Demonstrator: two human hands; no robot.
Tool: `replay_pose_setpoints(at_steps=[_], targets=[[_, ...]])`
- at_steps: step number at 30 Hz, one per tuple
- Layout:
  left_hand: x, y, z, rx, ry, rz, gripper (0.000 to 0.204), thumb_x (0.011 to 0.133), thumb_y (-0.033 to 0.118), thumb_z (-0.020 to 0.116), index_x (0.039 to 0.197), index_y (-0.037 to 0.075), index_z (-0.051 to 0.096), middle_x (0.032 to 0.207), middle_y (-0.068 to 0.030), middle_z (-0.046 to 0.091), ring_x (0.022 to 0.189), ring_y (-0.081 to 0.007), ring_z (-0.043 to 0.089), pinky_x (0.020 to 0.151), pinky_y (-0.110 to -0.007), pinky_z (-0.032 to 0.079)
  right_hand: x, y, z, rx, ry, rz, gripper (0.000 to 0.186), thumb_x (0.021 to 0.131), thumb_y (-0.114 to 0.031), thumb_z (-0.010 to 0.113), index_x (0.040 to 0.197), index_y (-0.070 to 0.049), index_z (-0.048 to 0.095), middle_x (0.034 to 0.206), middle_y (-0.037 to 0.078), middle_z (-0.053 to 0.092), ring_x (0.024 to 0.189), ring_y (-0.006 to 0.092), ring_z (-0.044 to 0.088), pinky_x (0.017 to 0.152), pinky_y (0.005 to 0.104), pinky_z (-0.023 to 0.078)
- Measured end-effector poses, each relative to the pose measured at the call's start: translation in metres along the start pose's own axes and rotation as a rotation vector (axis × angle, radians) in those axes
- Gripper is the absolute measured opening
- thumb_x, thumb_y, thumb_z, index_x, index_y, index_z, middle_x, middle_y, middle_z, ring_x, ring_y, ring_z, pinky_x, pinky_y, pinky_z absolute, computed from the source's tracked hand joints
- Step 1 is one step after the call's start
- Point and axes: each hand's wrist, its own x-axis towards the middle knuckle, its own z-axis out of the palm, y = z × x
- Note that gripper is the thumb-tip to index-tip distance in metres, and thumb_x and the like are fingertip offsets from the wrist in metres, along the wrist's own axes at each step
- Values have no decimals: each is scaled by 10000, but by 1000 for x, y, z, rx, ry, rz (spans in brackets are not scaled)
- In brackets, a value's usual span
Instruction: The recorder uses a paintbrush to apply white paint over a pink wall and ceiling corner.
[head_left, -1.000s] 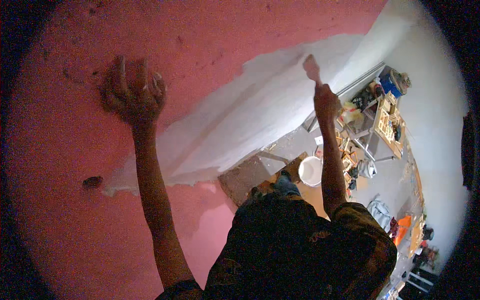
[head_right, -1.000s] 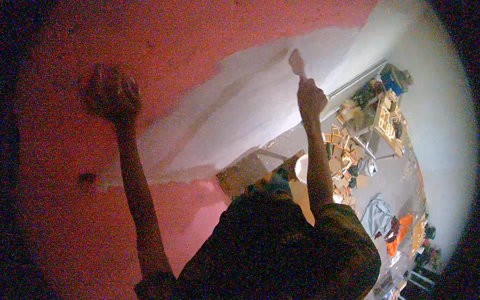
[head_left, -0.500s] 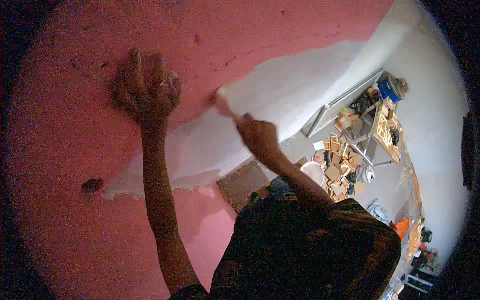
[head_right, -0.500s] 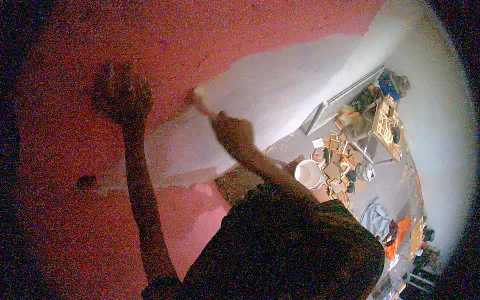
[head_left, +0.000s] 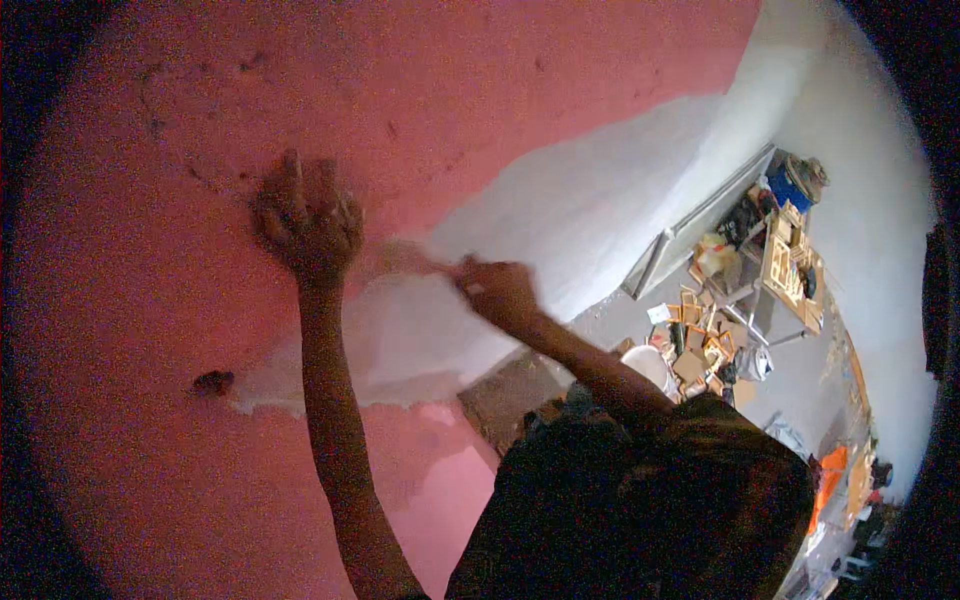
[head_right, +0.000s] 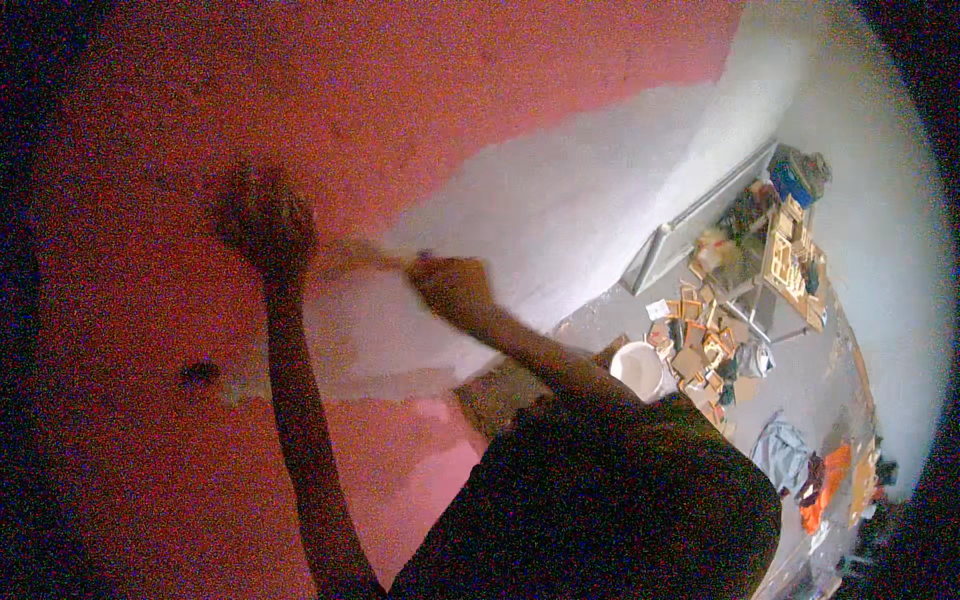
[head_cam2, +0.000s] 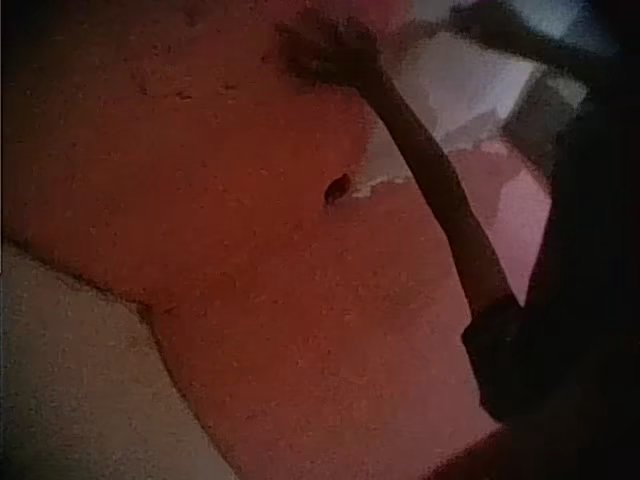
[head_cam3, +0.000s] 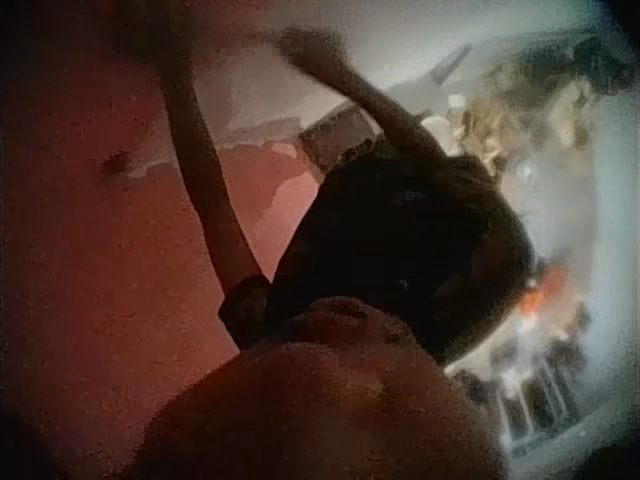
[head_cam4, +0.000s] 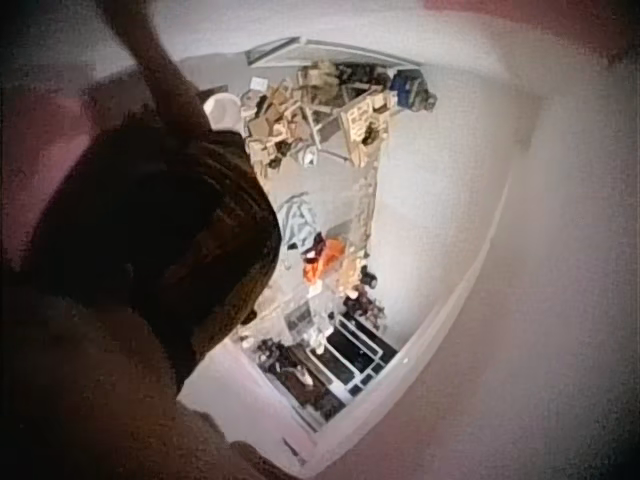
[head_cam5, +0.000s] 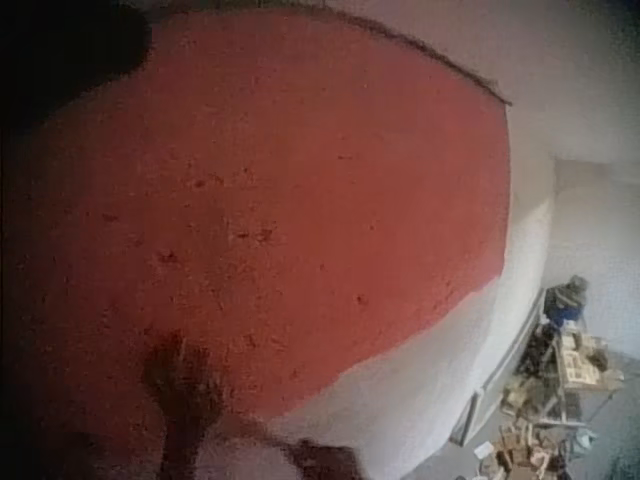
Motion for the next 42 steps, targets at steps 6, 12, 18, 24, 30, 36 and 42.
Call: replay_pose_setpoints(at_steps=[6, 12, 18, 24, 30, 36, 42], targets=[[12, 7, -10, -130, -62, -94, 364, 821, 296, 441, 1166, 189, 489, 1263, -130, 418, 1105, -319, 419, 917, -493, 297, 8, 118, -81, -249, 249, 115, 274, 815, -348, 544, 701, -100, 521, 521, 120, 537, 465, 318, 547, 423, 410, 434], [14, 12, -14, -117, -70, -85, 359, 825, 298, 426, 1159, 183, 494, 1248, -138, 432, 1102, -328, 423, 900, -492, 315, -14, 197, -126, -391, 342, 347, 331, 860, -380, 438, 722, -88, 506, 560, 152, 571, 544, 353, 581, 485, 455, 453], [-2, 4, 13, -46, 91, 11, 419, 810, 368, 432, 1179, 173, 474, 1254, -150, 422, 1103, -345, 418, 890, -505, 316, -14, 151, -89, -544, 261, 206, 209, 860, -272, 484, 743, -104, 527, 539, 125, 528, 463, 311, 543, 417, 416, 419], [9, 14, -11, -137, -118, -124, 477, 812, 450, 387, 1196, 176, 460, 1262, -160, 412, 1100, -364, 416, 885, -525, 318, -10, 96, -69, -500, 178, 318, 151, 863, -222, 483, 790, -106, 544, 641, 93, 509, 444, 249, 526, 379, 358, 401], [-5, 6, 11, -40, -12, 29, 515, 818, 507, 333, 1203, 188, 455, 1273, -168, 403, 1105, -378, 409, 899, -538, 304, -4, 33, -60, -128, 23, 137, 230, 832, -305, 505, 734, -97, 512, 492, 105, 532, 444, 308, 546, 416, 414, 419], [-11, 0, 24, -58, 105, 34, 532, 807, 530, 341, 1217, 205, 438, 1319, -155, 350, 1154, -387, 360, 919, -558, 268, -4, -12, -26, -154, 18, -39, 103, 810, -234, 555, 798, -135, 528, 556, 57, 480, 402, 253, 513, 359, 357, 414], [-4, 6, 3, -159, -86, -36, 513, 800, 484, 383, 1226, 200, 424, 1333, -154, 325, 1177, -374, 342, 933, -553, 253, 3, -52, 1, -88, -28, -237, 107, 823, -217, 513, 920, -187, 547, 645, 58, 522, 429, 253, 526, 375, 357, 421]])
